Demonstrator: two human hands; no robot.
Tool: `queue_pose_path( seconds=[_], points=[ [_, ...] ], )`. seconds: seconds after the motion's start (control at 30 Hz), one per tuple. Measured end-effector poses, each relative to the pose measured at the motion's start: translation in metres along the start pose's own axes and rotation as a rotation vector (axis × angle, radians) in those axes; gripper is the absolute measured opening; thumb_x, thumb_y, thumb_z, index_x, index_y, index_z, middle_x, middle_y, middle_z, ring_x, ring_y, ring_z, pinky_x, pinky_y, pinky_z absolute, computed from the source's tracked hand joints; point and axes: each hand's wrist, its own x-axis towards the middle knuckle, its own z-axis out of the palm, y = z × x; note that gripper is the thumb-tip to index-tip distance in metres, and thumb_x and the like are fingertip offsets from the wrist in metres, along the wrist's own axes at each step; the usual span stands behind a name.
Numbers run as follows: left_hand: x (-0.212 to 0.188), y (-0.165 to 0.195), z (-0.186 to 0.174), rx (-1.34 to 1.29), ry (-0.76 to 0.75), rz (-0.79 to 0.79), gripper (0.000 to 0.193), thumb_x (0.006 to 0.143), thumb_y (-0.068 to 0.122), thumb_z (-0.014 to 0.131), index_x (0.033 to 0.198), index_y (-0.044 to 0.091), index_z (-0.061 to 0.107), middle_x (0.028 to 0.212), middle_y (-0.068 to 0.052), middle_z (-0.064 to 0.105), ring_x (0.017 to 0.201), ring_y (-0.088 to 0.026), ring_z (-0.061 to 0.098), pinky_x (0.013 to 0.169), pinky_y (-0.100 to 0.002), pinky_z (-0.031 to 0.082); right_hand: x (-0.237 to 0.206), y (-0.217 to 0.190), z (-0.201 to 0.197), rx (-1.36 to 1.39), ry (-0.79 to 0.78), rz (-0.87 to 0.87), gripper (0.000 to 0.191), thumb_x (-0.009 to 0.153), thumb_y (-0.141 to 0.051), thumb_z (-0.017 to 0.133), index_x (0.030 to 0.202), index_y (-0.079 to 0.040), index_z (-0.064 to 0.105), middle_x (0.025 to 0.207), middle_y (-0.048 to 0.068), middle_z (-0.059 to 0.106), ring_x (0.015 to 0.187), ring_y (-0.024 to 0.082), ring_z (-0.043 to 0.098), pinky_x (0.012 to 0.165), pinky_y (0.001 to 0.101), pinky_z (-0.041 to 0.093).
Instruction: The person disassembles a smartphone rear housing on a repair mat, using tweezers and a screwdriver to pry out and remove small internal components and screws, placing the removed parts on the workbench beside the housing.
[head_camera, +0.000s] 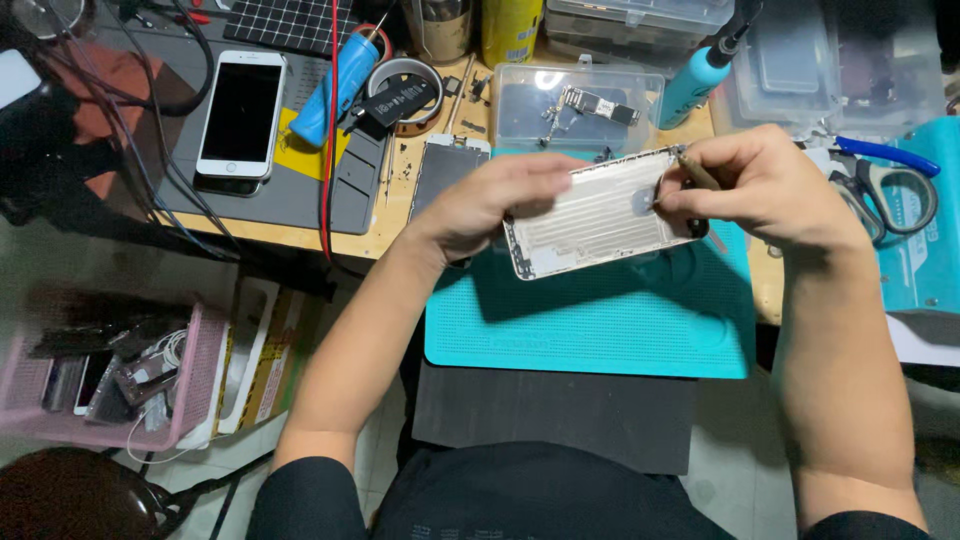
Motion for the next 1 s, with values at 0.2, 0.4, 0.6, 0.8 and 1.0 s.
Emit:
queue_pose_path(
  seconds=[0.2,0.4,0.6,0.8,1.0],
  points=[
    [0.002,-0.002,-0.002,0.487,-0.106,0.032,0.042,0.098,0.022,0.071,0.131,-0.003,0.065,0.113,-0.006,0.073,0.1,-0.01,0.065,0.088,-0.027,0.056,-0.005,0.002,-0.001,-0.063,-0.013,0.027,0.015,0.089,-0.008,0.074,0.095,0.005,0.073,0.077,0.003,0.067,0.071,0.009,0.061,0.061,0.0281,0.05],
    [0.006,-0.018,0.014,0.619,0.056,0.064,0.032,0.108,0.019,0.057,0.13,-0.003,0.065,0.1,-0.003,0.07,0.089,-0.007,0.062,0.077,-0.026,0.053,0.001,-0.001,0.007,-0.175,-0.065,-0.068,0.016,0.093,-0.009,0.075,0.095,0.007,0.072,0.076,0.003,0.062,0.072,0.006,0.054,0.06,0.0271,0.045],
    [0.003,-0.021,0.014,0.29,0.03,0.102,0.036,0.108,0.014,0.051,0.14,-0.002,0.056,0.11,-0.003,0.07,0.095,-0.006,0.064,0.083,-0.025,0.054,-0.007,-0.013,0.017,-0.016,0.042,-0.101,0.014,0.095,-0.005,0.074,0.098,0.008,0.069,0.076,0.003,0.064,0.068,0.007,0.059,0.058,0.0272,0.048],
    [-0.002,-0.016,0.009,0.24,-0.004,0.083,0.043,0.104,0.007,0.05,0.144,-0.007,0.056,0.123,-0.005,0.069,0.107,-0.007,0.065,0.096,-0.022,0.053,-0.013,-0.031,0.024,-0.119,0.102,-0.208,0.02,0.092,-0.001,0.074,0.109,0.007,0.072,0.086,0.002,0.063,0.067,0.005,0.056,0.059,0.024,0.046],
    [-0.004,-0.017,0.012,0.066,-0.026,0.001,0.044,0.105,0.008,0.051,0.147,-0.005,0.054,0.118,-0.007,0.068,0.099,-0.009,0.063,0.088,-0.026,0.051,-0.015,-0.038,0.03,-0.202,0.091,-0.211,0.013,0.093,-0.002,0.073,0.104,0.005,0.072,0.105,0.008,0.069,0.07,0.006,0.06,0.059,0.0229,0.048]
  ],
)
